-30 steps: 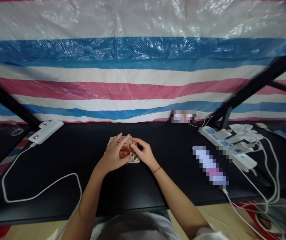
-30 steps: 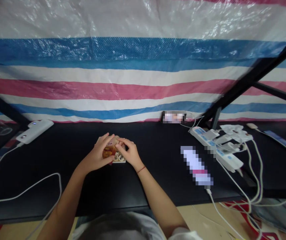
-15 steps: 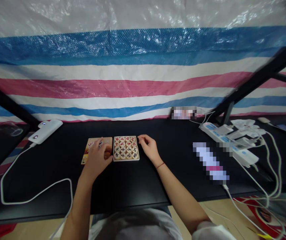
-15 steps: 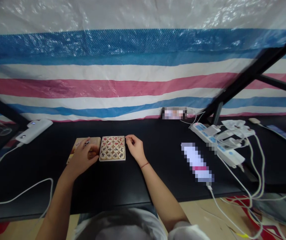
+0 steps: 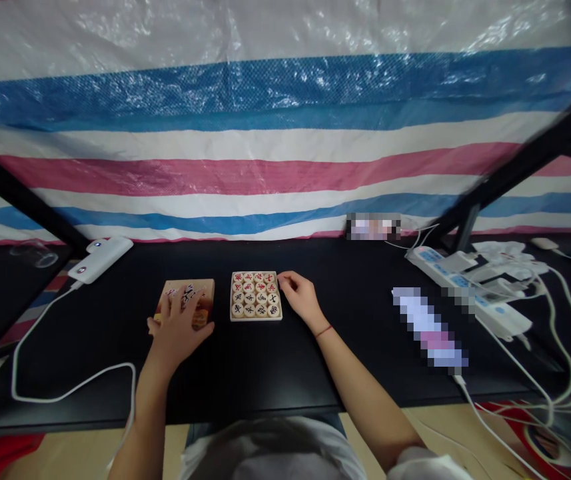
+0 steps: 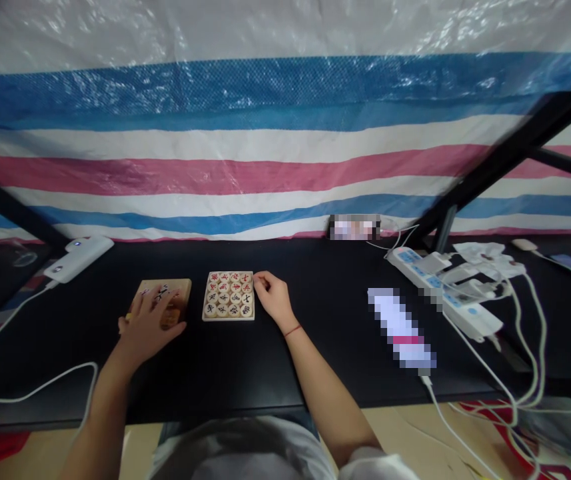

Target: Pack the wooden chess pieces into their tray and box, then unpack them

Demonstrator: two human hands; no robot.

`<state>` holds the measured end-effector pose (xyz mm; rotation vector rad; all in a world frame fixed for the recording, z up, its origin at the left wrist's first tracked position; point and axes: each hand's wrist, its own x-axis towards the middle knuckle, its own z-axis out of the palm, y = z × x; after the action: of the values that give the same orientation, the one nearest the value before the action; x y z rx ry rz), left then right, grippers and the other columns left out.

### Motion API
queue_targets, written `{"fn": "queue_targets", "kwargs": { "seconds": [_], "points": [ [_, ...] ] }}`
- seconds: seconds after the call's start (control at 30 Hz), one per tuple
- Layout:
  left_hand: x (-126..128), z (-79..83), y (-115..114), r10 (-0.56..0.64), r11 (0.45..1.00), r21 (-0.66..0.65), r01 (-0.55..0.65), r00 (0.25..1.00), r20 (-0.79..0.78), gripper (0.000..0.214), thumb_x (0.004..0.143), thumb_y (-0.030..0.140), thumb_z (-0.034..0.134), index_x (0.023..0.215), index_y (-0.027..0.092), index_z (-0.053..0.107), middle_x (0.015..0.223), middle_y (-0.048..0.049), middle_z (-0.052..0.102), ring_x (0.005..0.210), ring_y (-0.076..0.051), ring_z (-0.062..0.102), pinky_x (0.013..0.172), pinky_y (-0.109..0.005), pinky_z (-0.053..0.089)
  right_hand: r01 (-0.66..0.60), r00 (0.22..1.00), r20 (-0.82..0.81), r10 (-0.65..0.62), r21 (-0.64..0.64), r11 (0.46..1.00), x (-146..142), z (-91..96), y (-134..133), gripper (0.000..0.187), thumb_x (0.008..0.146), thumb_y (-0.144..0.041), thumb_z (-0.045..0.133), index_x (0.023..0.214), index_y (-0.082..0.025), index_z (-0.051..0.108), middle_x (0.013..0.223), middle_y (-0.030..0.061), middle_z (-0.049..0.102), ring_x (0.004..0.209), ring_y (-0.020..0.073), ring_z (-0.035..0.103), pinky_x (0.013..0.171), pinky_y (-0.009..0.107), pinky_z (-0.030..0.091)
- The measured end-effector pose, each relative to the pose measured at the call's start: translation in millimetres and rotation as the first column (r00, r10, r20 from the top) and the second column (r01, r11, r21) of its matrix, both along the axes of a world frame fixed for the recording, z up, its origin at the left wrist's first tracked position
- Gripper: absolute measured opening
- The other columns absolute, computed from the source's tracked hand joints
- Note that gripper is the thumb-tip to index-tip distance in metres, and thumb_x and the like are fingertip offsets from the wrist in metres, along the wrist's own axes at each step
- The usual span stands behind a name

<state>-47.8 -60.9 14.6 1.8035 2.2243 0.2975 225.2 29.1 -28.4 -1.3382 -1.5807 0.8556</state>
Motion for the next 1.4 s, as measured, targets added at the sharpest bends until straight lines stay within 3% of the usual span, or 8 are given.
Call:
{"fn": "queue_targets", "kwargs": {
  "seconds": [0.13, 0.4, 0.47, 0.57, 0.73, 0.87, 1.17, 1.4],
  "points": [
    [-13.9, 8.4, 1.7, -0.043, 0.978, 0.195, -0.068, 0.858, 0.511, 0.063, 0.076, 0.042, 0.060, 0.136, 0.031, 0.048, 0.149, -0.0049, 0.040, 0.137, -0.030, 0.038, 0.110, -0.047, 0.036, -0.009, 1.000, 0.002, 0.009, -0.002, 1.000, 0.3, 0.1, -0.2, 0.030, 0.082, -0.039, 0.049, 0.085, -0.016, 0.068, 0.071, 0.0031, 0.067, 0.061, 0.0143, 0.055, 0.062, 0.025, 0.044],
    [-26.2, -4.5, 9.6, 0.207, 0.785, -0.164, -0.598, 0.003, 0.978, 0.052, 0.079, 0.041, 0.042, 0.128, 0.029, 0.054, 0.123, -0.0039, 0.062, 0.102, -0.025, 0.063, 0.071, -0.035, 0.056, -0.023, 0.999, 0.043, 0.022, 0.032, 0.999, 2.7, 3.2, -0.2, 0.031, 0.083, -0.039, 0.048, 0.084, -0.016, 0.068, 0.066, 0.0015, 0.064, 0.058, 0.0134, 0.054, 0.059, 0.023, 0.043],
    [-29.8, -11.5, 9.8, 0.251, 0.713, -0.142, -0.687, 0.062, 0.966, 0.051, 0.080, 0.038, 0.044, 0.130, 0.029, 0.052, 0.121, -0.0042, 0.062, 0.106, -0.024, 0.062, 0.081, -0.038, 0.055, -0.048, 0.994, 0.102, 0.044, 0.040, 0.998, 4.7, 4.6, -0.3, 0.029, 0.084, -0.036, 0.048, 0.083, -0.016, 0.068, 0.064, 0.0009, 0.062, 0.057, 0.0129, 0.054, 0.058, 0.023, 0.042],
    [-30.0, -19.2, 7.8, 0.284, 0.642, 0.208, -0.738, 0.481, 0.829, 0.052, 0.080, 0.036, 0.053, 0.131, 0.026, 0.050, 0.133, -0.0073, 0.054, 0.124, -0.026, 0.051, 0.105, -0.044, 0.042, -0.108, 0.977, 0.189, 0.103, 0.016, 0.994, 8.3, 7.8, -0.5, 0.028, 0.085, -0.033, 0.047, 0.083, -0.016, 0.069, 0.063, 0.0005, 0.063, 0.056, 0.0123, 0.055, 0.058, 0.022, 0.041],
    [-3.4, -20.9, 8.3, 0.001, 0.862, 0.494, -0.113, 0.975, 0.221, 0.039, 0.091, 0.040, 0.042, 0.118, 0.019, 0.062, 0.127, -0.0119, 0.059, 0.121, -0.027, 0.053, 0.108, -0.044, 0.038, -0.168, 0.959, 0.213, 0.185, -0.097, 0.981, 12.3, 13.9, -0.7, 0.027, 0.087, -0.034, 0.049, 0.088, -0.017, 0.070, 0.064, 0.0007, 0.067, 0.055, 0.0119, 0.058, 0.057, 0.021, 0.042],
    [14.1, -23.4, 10.1, -0.163, 0.932, 0.328, 0.151, 0.987, 0.009, 0.034, 0.093, 0.037, 0.042, 0.109, 0.018, 0.066, 0.117, -0.0105, 0.067, 0.112, -0.028, 0.060, 0.101, -0.045, 0.042, -0.170, 0.969, 0.149, 0.199, -0.184, 0.968, 12.0, 12.3, -0.3, 0.022, 0.086, -0.030, 0.050, 0.089, -0.016, 0.068, 0.062, -0.0011, 0.066, 0.045, 0.0087, 0.056, 0.054, 0.019, 0.044],
    [-2.4, -16.0, 7.1, -0.158, 0.912, 0.394, 0.113, 0.984, 0.084, 0.033, 0.092, 0.040, 0.042, 0.102, 0.019, 0.065, 0.105, -0.0103, 0.070, 0.102, -0.027, 0.063, 0.096, -0.041, 0.045, -0.203, 0.977, 0.012, 0.214, -0.273, 0.940, -14.0, 7.7, 0.0, 0.015, 0.085, -0.025, 0.053, 0.088, -0.018, 0.065, 0.062, -0.0025, 0.064, 0.043, 0.0072, 0.058, 0.042, 0.014, 0.044],
    [9.7, 22.3, 68.4, 0.051, 0.734, 0.434, -0.522, 0.679, 0.732, 0.039, 0.081, 0.038, 0.055, 0.115, 0.021, 0.062, 0.105, -0.0070, 0.067, 0.086, -0.017, 0.063, 0.075, -0.029, 0.050, -0.212, 0.974, 0.007, 0.226, -0.328, 0.921, -29.9, 9.8, 2.4, 0.015, 0.085, -0.027, 0.058, 0.093, -0.016, 0.065, 0.062, -0.0015, 0.066, 0.041, 0.0079, 0.058, 0.038, 0.015, 0.044]
  ]
}}
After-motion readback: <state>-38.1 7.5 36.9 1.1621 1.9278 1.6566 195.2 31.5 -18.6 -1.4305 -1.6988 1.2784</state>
